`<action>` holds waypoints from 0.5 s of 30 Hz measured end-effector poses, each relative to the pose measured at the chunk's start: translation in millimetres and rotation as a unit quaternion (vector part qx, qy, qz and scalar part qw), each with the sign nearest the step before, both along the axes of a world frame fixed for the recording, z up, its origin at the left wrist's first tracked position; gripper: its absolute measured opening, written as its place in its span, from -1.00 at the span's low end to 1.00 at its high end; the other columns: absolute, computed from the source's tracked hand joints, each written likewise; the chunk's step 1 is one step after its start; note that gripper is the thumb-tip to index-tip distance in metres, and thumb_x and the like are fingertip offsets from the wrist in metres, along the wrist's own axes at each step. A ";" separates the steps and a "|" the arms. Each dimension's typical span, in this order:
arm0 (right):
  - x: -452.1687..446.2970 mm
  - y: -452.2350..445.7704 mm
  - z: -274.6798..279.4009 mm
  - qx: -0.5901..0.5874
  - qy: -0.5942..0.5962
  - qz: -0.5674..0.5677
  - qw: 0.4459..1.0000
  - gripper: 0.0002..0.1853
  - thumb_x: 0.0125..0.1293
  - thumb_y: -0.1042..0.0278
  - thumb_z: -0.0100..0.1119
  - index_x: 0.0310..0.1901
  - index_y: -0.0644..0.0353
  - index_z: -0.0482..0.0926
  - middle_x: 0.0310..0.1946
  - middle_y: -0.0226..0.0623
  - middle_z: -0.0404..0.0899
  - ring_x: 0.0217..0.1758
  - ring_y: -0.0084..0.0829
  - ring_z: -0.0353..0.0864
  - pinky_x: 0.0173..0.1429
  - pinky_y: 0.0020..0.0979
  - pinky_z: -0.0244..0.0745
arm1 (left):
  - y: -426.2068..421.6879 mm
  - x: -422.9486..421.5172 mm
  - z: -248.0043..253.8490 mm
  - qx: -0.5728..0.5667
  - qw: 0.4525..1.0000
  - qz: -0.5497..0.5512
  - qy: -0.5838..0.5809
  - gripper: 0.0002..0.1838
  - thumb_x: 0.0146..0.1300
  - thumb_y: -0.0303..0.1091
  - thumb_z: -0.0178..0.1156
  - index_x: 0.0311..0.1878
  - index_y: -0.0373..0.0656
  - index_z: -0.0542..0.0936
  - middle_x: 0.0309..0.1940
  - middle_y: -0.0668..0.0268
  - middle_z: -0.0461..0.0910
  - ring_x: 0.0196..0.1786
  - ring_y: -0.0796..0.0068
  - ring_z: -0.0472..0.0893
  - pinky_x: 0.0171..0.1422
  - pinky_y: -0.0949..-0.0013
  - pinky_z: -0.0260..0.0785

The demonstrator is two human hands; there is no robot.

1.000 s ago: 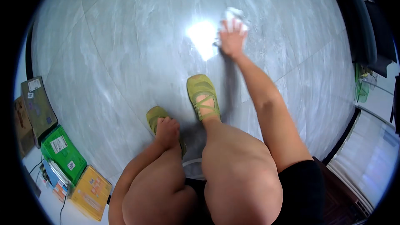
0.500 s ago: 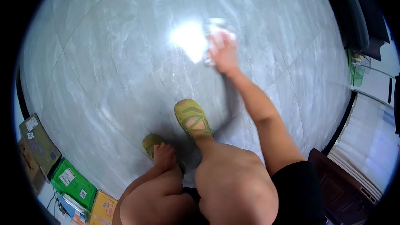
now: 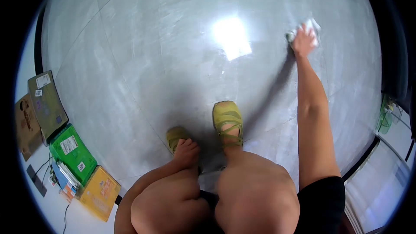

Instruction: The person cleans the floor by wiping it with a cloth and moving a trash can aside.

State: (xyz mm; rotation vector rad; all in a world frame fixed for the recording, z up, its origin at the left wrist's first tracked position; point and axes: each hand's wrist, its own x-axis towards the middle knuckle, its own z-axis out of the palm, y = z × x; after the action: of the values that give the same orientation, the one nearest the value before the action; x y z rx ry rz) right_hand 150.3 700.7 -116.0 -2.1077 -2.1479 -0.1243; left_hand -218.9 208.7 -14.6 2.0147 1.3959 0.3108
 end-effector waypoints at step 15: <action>-335.0 -272.1 39.8 -0.142 0.190 0.684 0.690 -0.49 0.20 0.03 0.15 0.23 -0.46 0.43 0.47 -0.34 0.12 0.56 -0.08 -0.04 0.51 0.31 -0.17 | -5.2 -4.1 -5.4 -0.011 1.000 0.000 -0.019 -0.83 -0.17 -0.26 0.23 -0.54 0.02 0.42 -0.48 0.38 0.36 -0.26 0.32 0.38 -0.13 0.22 0.16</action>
State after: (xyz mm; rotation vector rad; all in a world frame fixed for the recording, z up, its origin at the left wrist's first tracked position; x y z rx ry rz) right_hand -184.7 428.6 -76.2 -0.0372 -2.8299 0.7330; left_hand -223.1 203.5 -20.0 1.9807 1.3707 0.3302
